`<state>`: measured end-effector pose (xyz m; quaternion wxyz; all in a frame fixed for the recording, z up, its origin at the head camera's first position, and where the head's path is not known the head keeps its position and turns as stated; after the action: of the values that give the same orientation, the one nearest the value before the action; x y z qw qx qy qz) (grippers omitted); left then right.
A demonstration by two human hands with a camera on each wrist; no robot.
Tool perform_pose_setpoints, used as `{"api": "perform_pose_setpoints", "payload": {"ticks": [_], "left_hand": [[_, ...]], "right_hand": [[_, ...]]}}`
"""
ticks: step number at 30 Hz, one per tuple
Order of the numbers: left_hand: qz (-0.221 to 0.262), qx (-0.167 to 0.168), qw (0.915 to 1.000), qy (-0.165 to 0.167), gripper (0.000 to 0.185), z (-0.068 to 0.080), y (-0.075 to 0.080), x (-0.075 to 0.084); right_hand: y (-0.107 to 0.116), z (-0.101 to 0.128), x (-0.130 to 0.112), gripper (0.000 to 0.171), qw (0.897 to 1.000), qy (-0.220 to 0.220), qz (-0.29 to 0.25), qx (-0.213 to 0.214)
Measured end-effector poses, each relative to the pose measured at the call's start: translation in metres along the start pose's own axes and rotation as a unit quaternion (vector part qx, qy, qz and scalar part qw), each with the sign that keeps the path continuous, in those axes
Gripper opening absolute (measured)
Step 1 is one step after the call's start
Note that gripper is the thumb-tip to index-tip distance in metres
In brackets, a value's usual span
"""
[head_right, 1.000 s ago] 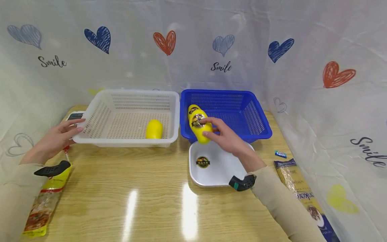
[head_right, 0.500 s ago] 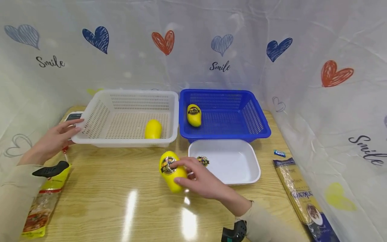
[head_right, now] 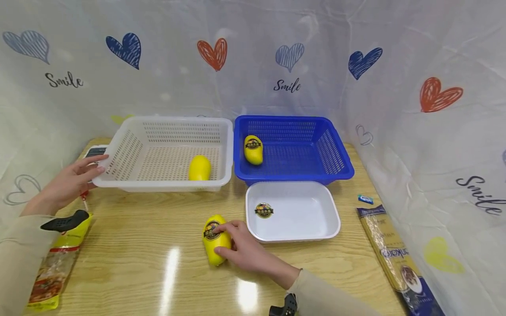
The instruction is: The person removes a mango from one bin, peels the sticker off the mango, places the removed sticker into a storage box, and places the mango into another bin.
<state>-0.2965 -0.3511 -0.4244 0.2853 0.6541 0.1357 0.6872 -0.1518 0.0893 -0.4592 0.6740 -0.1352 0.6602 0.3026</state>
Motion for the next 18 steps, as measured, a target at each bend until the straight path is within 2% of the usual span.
{"api": "perform_pose_setpoints", "payload": {"ticks": [3, 9, 11, 15, 18], "left_hand": [[0.012, 0.000, 0.9999, 0.000, 0.055, 0.000, -0.001, 0.001], [0.021, 0.001, 0.9998, -0.003, 0.054, 0.001, -0.001, 0.002], [0.025, 0.002, 0.9997, -0.005, 0.053, 0.002, -0.001, 0.002], [0.018, 0.002, 0.9998, -0.004, 0.053, 0.002, -0.001, 0.003], [-0.011, 0.002, 0.9999, 0.001, 0.055, 0.002, 0.000, 0.003]], "right_hand": [[0.001, -0.007, 0.001, 0.037, 1.000, 0.011, 0.006, 0.013], [0.001, -0.014, -0.001, 0.042, 0.995, 0.029, 0.085, 0.040], [0.000, -0.016, -0.001, 0.042, 0.995, 0.030, 0.085, 0.048], [-0.002, -0.019, 0.000, 0.042, 0.997, 0.026, 0.053, 0.052], [-0.002, -0.019, -0.001, 0.041, 0.995, 0.032, 0.070, 0.067]]}}
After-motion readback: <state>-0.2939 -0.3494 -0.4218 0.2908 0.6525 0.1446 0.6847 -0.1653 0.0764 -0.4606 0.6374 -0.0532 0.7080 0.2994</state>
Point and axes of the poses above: each hand's wrist, its own z-axis away from the middle knuckle, its own y-axis out of the back of the hand, x = y × z, the point moved 6 cm from there along -z, towards the middle knuckle, and after that the axes turned 13 degrees about -z, right-handed, at the moved point
